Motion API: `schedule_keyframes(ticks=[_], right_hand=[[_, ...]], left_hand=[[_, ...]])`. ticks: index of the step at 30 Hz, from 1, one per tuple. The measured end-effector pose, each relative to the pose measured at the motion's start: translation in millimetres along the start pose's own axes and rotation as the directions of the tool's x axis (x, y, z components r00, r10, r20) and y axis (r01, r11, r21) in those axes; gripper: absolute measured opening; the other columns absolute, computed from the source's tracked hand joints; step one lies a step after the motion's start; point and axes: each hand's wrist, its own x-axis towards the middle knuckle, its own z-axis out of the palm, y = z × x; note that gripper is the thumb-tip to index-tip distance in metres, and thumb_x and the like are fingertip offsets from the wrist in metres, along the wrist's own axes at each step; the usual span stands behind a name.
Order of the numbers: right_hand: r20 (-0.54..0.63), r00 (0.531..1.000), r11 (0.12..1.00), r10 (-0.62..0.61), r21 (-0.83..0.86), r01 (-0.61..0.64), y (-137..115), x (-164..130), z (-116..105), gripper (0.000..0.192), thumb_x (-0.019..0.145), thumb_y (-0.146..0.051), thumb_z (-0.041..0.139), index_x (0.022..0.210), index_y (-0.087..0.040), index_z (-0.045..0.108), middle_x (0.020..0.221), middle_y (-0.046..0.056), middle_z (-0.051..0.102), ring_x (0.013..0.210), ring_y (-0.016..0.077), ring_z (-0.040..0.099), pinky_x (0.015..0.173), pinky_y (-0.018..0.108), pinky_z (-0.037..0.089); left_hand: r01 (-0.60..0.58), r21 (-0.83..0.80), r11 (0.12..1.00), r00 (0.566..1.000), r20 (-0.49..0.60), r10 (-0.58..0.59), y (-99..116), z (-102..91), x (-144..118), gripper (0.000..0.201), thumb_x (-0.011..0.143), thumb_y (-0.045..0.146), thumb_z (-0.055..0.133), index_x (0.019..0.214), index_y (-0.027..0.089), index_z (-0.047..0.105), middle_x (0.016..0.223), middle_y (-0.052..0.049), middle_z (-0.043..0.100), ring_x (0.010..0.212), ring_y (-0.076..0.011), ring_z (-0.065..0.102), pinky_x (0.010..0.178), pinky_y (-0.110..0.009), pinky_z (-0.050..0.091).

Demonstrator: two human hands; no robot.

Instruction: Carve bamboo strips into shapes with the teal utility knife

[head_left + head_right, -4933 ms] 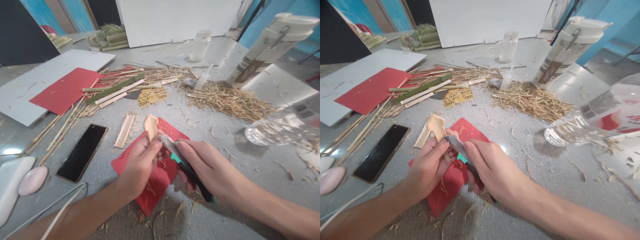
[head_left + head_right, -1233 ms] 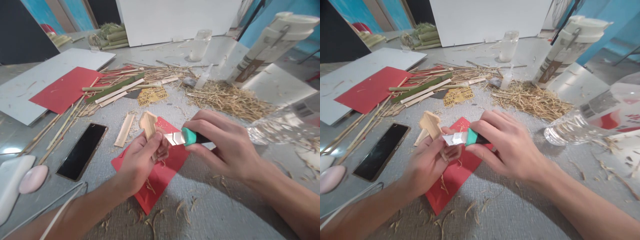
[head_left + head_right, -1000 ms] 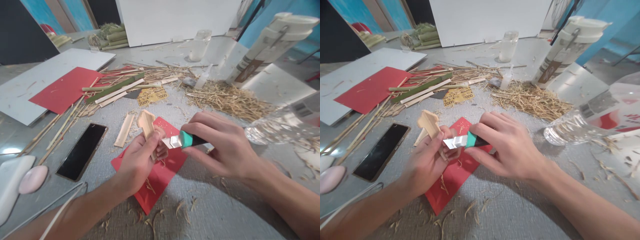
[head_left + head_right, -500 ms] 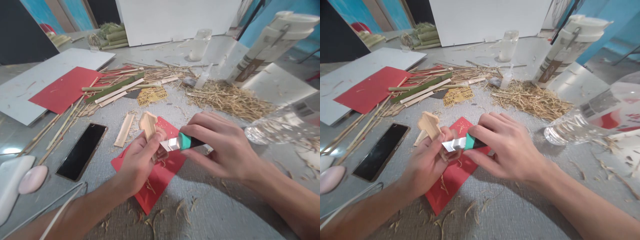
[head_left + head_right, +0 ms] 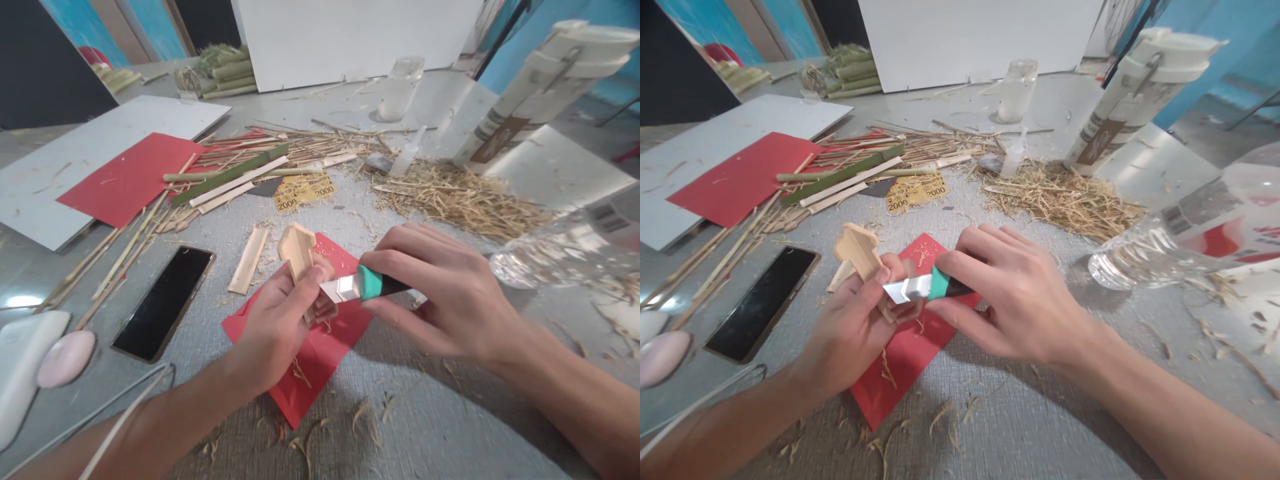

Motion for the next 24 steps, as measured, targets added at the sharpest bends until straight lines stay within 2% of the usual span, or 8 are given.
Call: schedule_keyframes(ticks=[11,17,24], right_hand=[[0.006,1.0,1.0,0.014,0.008,-0.014,-2.7,-0.4,-1.3,0.031,0.109,-0.043,0.058,0.101,-0.015,0.069,0.089,0.009,0.063,0.074,0.0208,0.052,0.069,0.038,0.039],[-0.006,1.0,1.0,0.009,-0.025,-0.009,-4.0,-0.8,-2.1,0.028,0.108,-0.043,0.059,0.103,-0.017,0.069,0.089,0.008,0.064,0.073,0.0206,0.052,0.069,0.037,0.039],[-0.025,1.0,0.998,-0.001,-0.07,-0.001,-4.5,-1.3,-2.3,0.023,0.105,-0.042,0.063,0.107,-0.02,0.068,0.092,0.008,0.065,0.075,0.0216,0.053,0.071,0.039,0.04]], left_hand=[[0.023,-0.02,1.0,1.0,0.013,-0.022,-2.3,-2.6,-0.3,0.036,0.098,0.047,0.076,0.081,0.02,0.06,0.076,0.002,0.049,0.068,-0.0116,0.046,0.065,-0.022,0.044],[0.015,0.022,1.0,1.0,0.008,-0.015,-0.2,-0.5,0.4,0.036,0.099,0.044,0.075,0.08,0.019,0.058,0.075,0.003,0.048,0.068,-0.0114,0.045,0.065,-0.022,0.043],[0.002,-0.038,0.999,0.997,0.083,0.001,-0.7,-3.4,-0.2,0.035,0.101,0.044,0.072,0.081,0.019,0.058,0.077,0.001,0.047,0.069,-0.0124,0.044,0.065,-0.024,0.042]])
